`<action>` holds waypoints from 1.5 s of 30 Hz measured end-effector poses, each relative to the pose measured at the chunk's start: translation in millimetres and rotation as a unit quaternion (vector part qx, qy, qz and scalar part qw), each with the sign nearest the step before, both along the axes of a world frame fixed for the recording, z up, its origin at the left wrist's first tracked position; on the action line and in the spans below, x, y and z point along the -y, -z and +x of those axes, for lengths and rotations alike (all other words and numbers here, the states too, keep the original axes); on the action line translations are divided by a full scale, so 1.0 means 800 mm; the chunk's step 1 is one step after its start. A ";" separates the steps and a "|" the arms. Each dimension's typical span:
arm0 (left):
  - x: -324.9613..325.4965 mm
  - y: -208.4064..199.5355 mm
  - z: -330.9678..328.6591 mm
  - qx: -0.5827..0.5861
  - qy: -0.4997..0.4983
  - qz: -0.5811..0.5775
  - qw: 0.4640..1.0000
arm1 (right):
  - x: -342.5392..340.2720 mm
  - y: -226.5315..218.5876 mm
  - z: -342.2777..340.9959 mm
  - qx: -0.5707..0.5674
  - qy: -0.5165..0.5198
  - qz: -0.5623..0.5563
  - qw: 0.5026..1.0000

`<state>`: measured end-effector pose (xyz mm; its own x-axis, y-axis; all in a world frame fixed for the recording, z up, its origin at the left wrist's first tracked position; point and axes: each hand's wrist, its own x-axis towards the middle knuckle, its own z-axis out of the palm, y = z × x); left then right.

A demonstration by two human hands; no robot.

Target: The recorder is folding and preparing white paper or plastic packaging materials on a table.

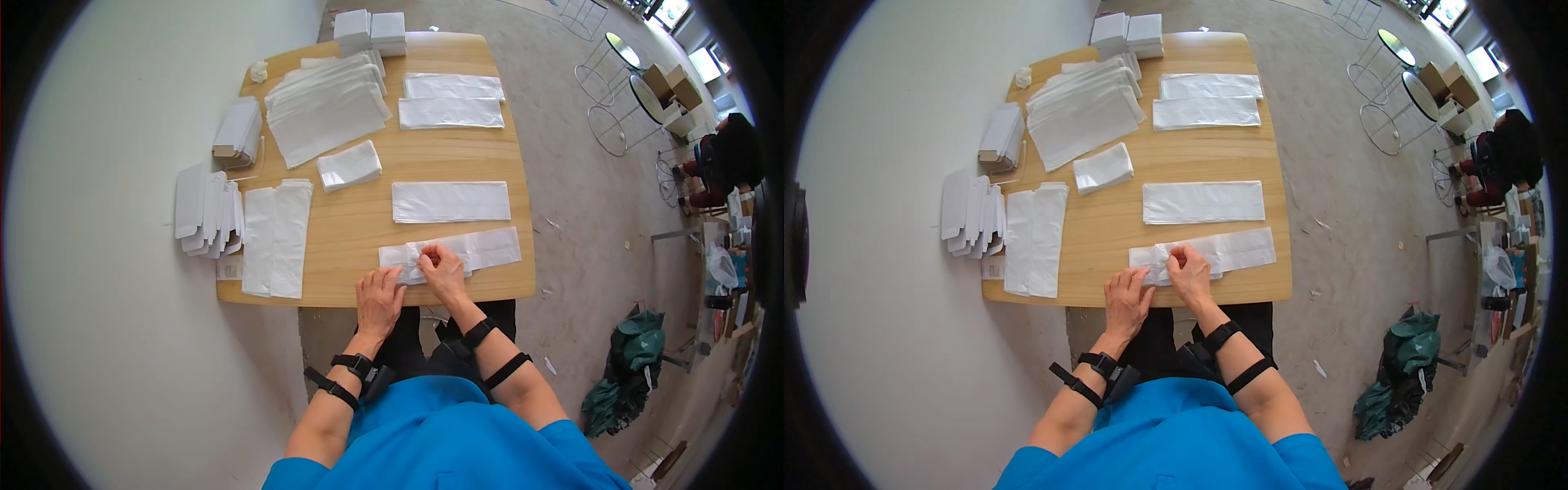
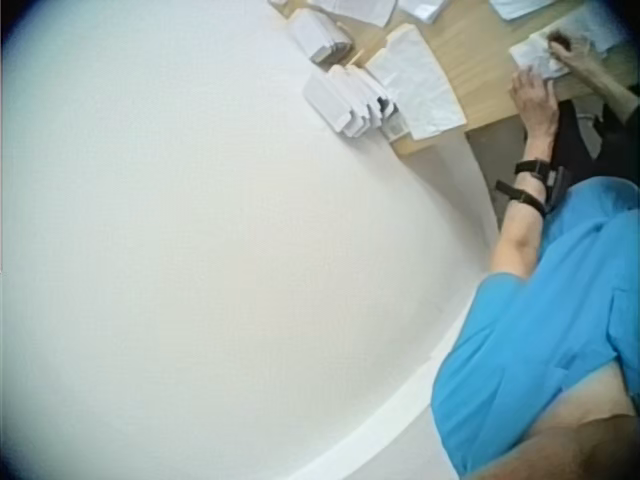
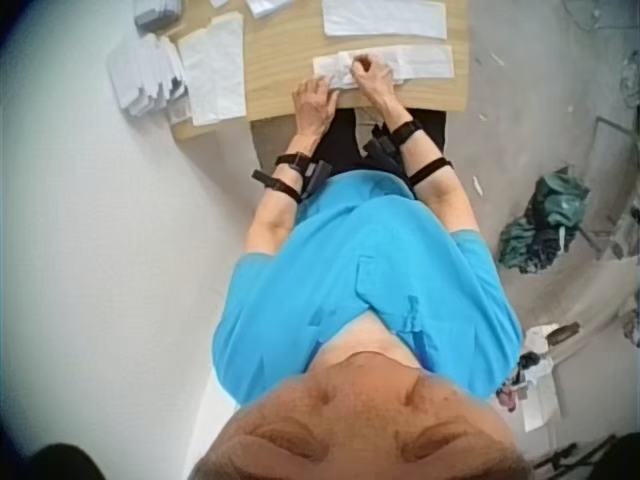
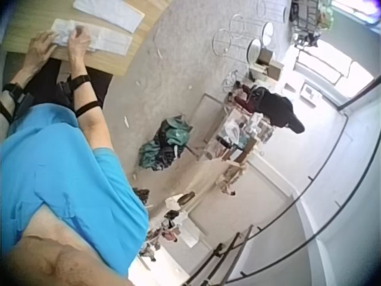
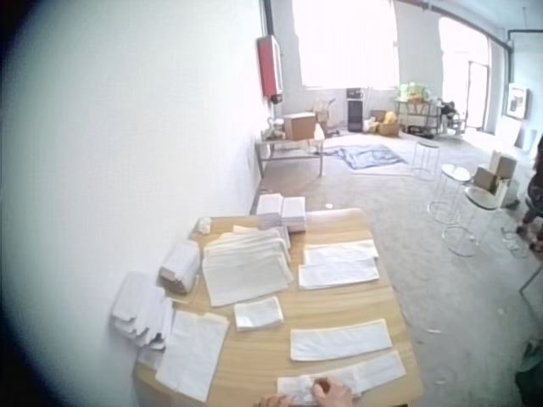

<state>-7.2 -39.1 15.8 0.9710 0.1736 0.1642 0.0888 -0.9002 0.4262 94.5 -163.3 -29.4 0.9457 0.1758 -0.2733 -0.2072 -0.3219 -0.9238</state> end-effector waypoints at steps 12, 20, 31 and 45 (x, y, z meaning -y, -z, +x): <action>-0.004 0.032 0.004 0.028 -0.117 -0.087 0.989 | -0.008 -0.004 -0.006 0.011 0.014 -0.023 1.000; 0.010 0.020 0.030 -0.021 -0.196 -0.103 0.975 | -0.008 0.005 -0.005 0.010 0.021 -0.004 1.000; -0.006 0.052 0.031 0.025 -0.200 -0.161 0.966 | -0.009 -0.013 -0.005 0.039 0.009 -0.048 0.998; -0.019 0.009 0.025 0.028 -0.190 -0.516 0.835 | 0.002 -0.079 0.006 -0.025 0.012 0.022 0.999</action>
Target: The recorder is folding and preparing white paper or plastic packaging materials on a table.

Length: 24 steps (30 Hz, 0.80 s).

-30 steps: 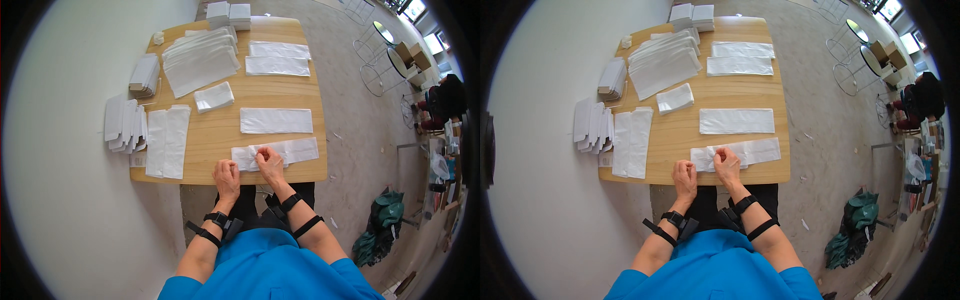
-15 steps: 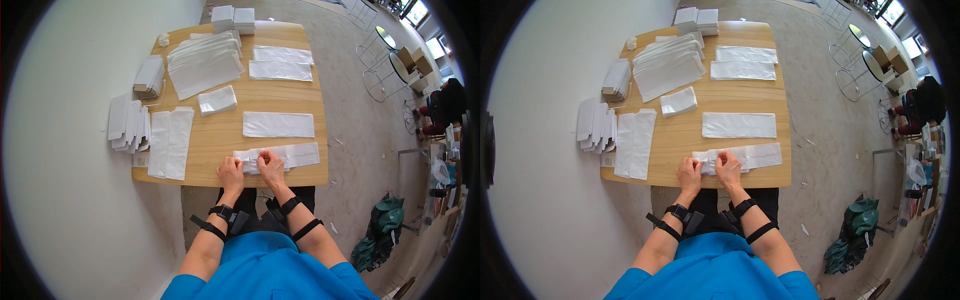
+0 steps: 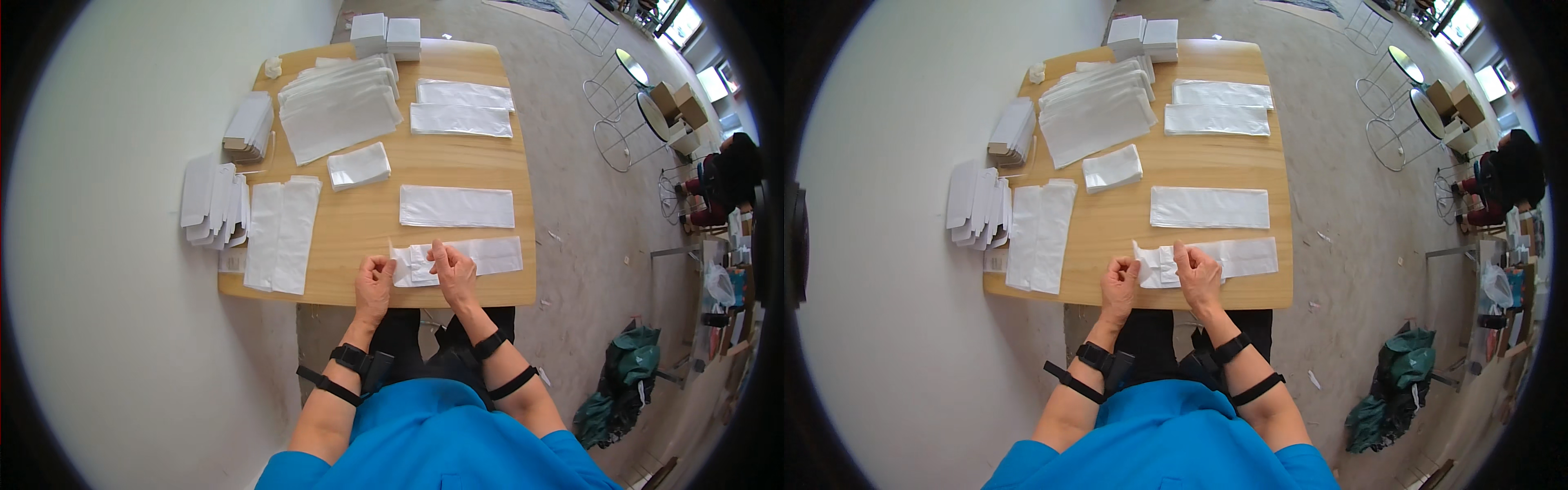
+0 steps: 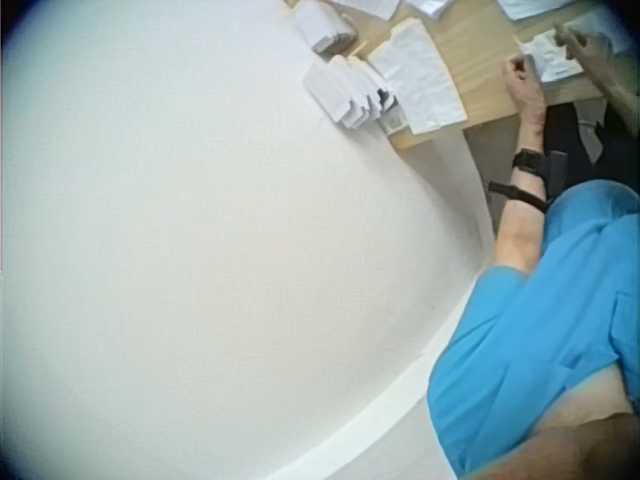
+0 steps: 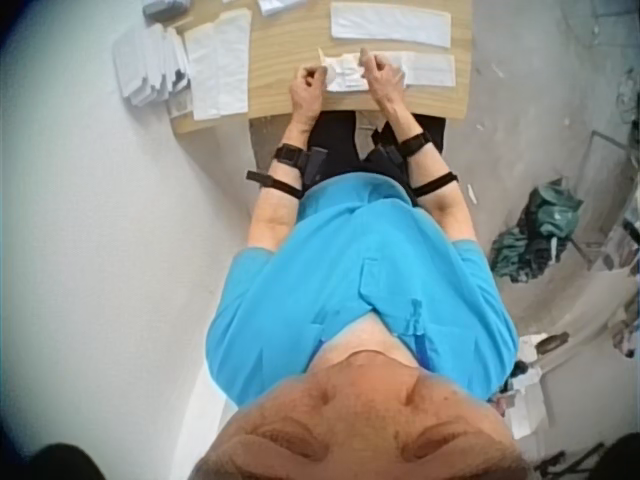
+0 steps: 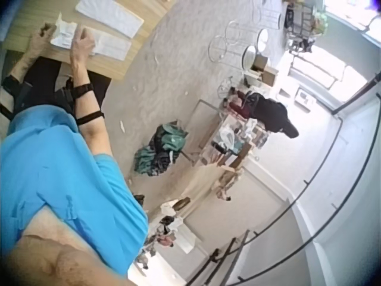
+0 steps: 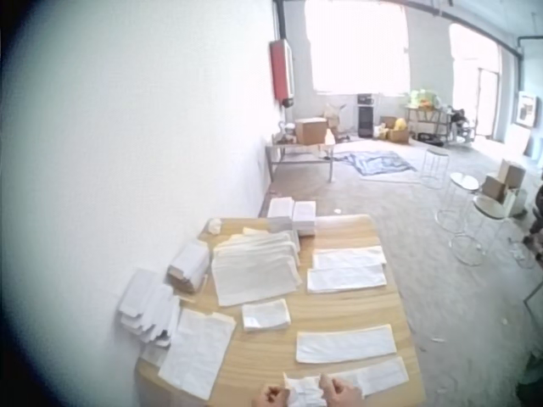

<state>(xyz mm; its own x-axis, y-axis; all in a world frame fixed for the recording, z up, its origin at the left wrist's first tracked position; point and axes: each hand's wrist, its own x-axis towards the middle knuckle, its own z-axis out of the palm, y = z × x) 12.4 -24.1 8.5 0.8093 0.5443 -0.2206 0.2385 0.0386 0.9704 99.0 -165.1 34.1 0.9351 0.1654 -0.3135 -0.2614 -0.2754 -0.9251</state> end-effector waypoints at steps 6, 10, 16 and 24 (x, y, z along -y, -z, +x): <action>0.046 -0.020 0.023 0.128 0.117 0.304 0.937 | 0.023 0.009 0.005 0.037 -0.058 -0.115 0.991; 0.053 -0.010 0.016 0.014 0.015 0.237 0.971 | 0.037 0.026 0.004 0.097 -0.009 -0.180 0.979; 0.049 0.004 0.019 -0.058 0.007 0.240 0.969 | 0.043 0.042 0.008 0.124 0.007 -0.193 0.973; 0.050 0.007 0.025 -0.086 -0.003 0.265 0.960 | 0.042 0.045 0.016 0.120 -0.016 -0.254 0.960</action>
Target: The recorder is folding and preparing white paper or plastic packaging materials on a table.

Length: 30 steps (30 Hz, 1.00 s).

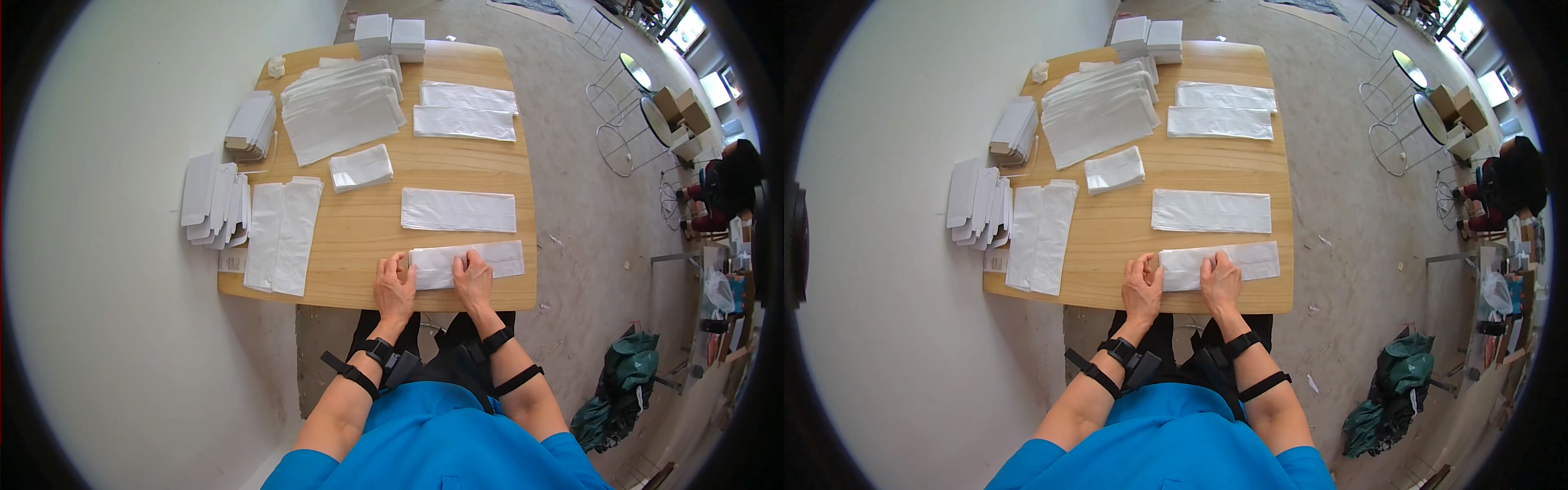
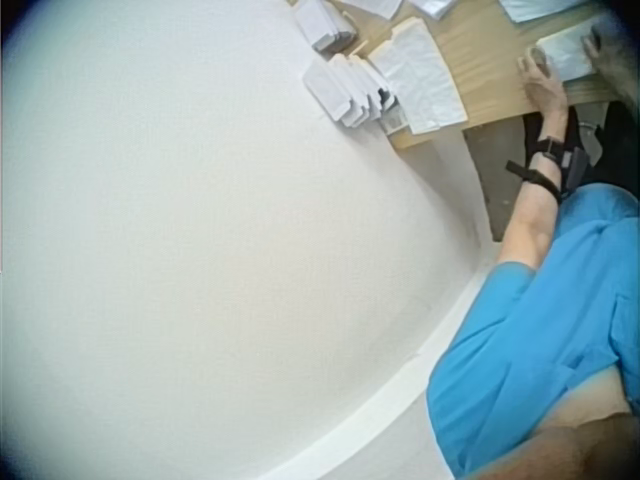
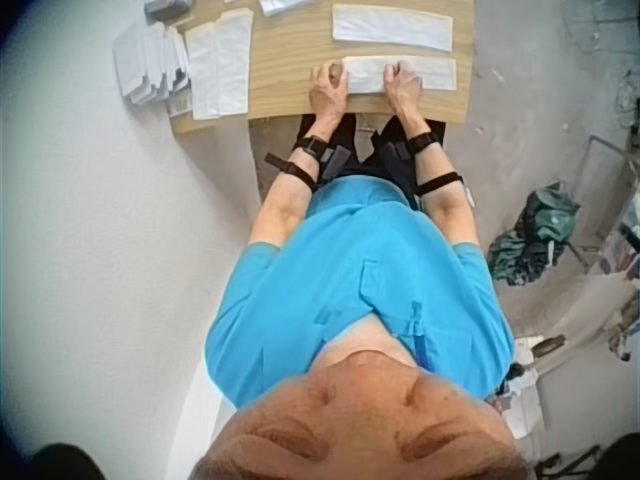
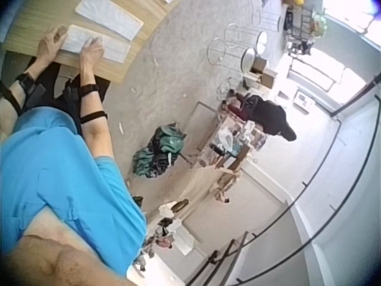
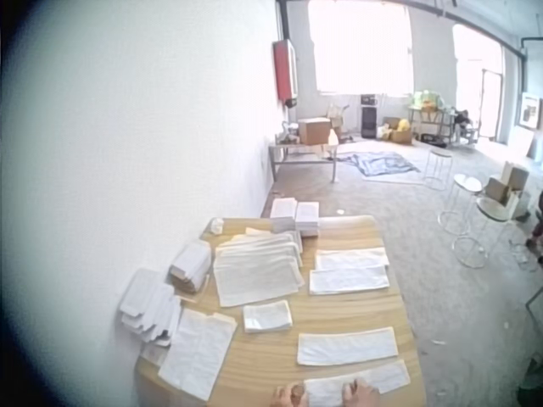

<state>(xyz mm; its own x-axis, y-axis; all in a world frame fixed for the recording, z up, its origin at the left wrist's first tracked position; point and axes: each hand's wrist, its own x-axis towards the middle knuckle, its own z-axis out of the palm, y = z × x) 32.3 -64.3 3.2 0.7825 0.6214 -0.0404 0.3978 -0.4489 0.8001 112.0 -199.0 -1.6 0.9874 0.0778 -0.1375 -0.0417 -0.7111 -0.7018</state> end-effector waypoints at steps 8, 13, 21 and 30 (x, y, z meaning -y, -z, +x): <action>0.001 0.005 0.003 0.002 0.094 0.168 0.981 | -0.004 -0.008 0.004 -0.009 -0.019 -0.068 0.997; -0.004 0.005 0.001 0.000 0.017 0.131 0.991 | -0.003 -0.009 0.005 -0.015 -0.026 -0.072 0.997; -0.003 0.007 -0.006 -0.018 0.103 0.107 0.989 | -0.003 -0.005 0.009 -0.030 -0.024 -0.080 0.996; -0.005 0.006 -0.003 -0.008 0.049 0.048 0.998 | -0.003 -0.001 0.012 -0.023 -0.033 -0.083 0.996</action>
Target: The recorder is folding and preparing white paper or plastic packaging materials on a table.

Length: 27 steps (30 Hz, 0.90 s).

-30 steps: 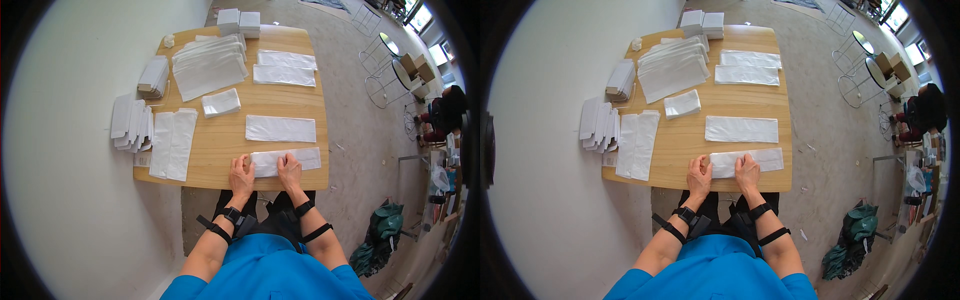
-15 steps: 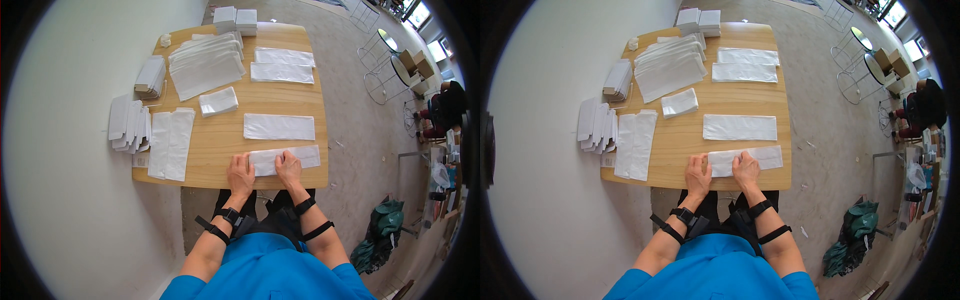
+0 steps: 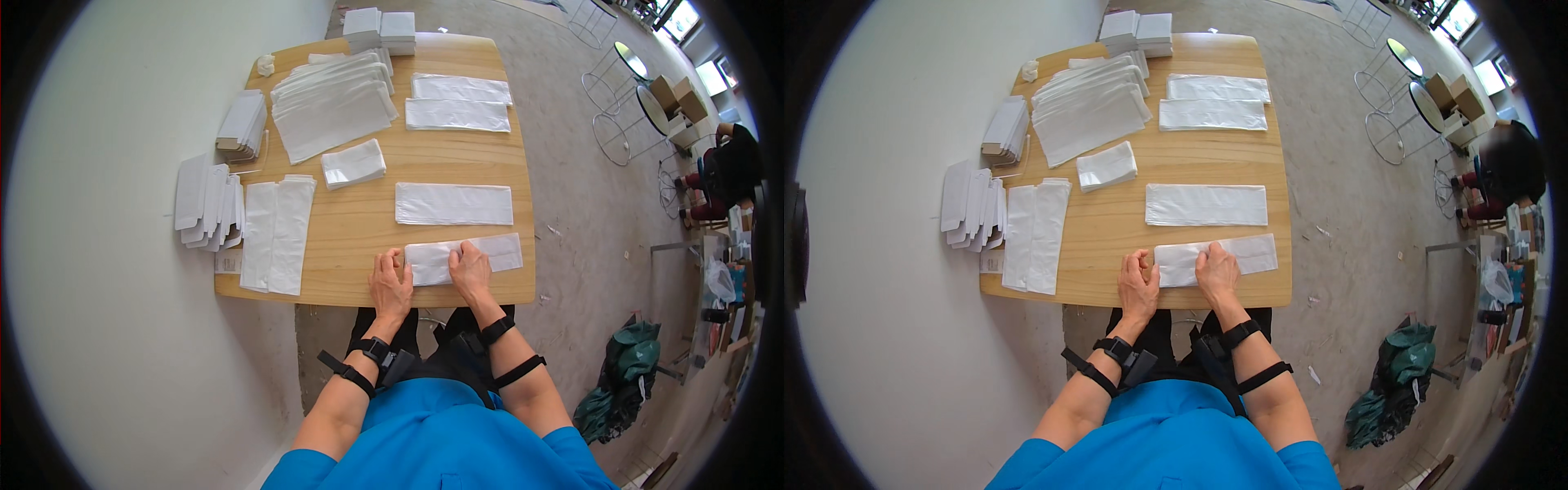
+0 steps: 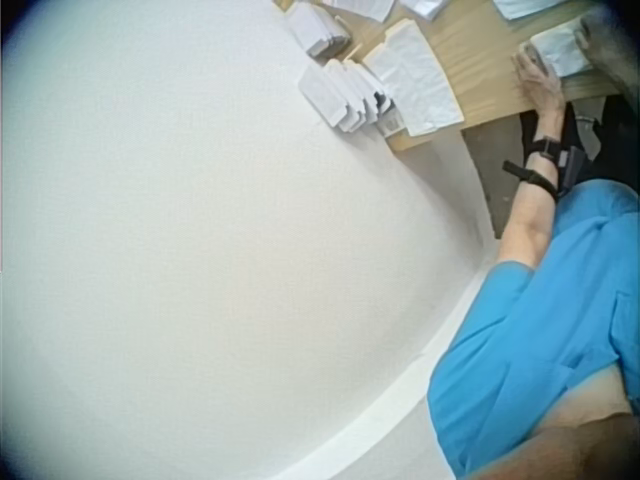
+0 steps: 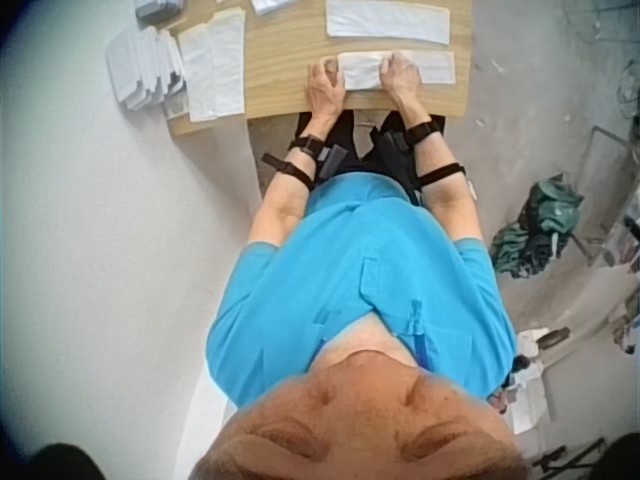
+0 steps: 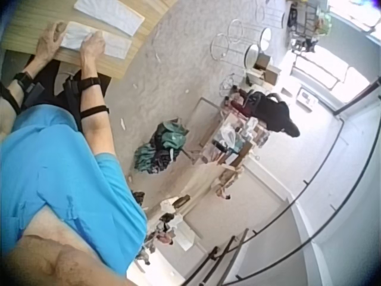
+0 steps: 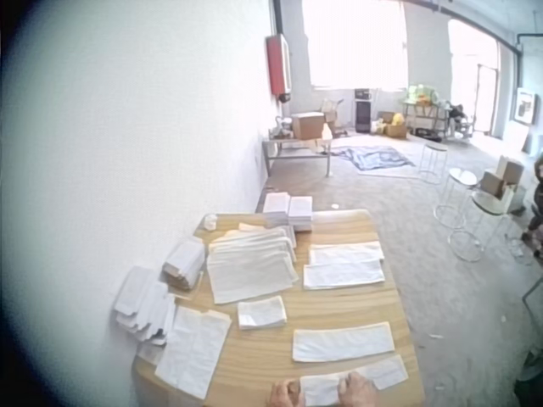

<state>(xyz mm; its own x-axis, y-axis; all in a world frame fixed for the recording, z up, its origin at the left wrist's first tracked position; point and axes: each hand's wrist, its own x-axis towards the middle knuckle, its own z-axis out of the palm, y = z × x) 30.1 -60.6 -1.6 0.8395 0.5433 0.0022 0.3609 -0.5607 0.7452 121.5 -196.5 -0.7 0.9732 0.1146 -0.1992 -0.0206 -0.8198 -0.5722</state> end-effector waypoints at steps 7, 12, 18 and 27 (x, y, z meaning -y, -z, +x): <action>0.004 -0.001 0.004 0.001 0.070 0.061 0.996 | 0.000 0.002 0.002 0.003 0.007 0.004 1.000; 0.001 0.011 0.003 -0.001 0.072 0.056 0.996 | -0.001 0.007 0.002 0.011 0.009 0.011 1.000; 0.000 0.007 0.003 -0.011 0.075 0.061 0.995 | -0.002 0.003 0.003 0.006 0.007 0.012 1.000; -0.004 0.008 0.008 -0.059 0.078 0.021 0.995 | 0.047 0.017 0.020 -0.036 -0.010 0.097 0.995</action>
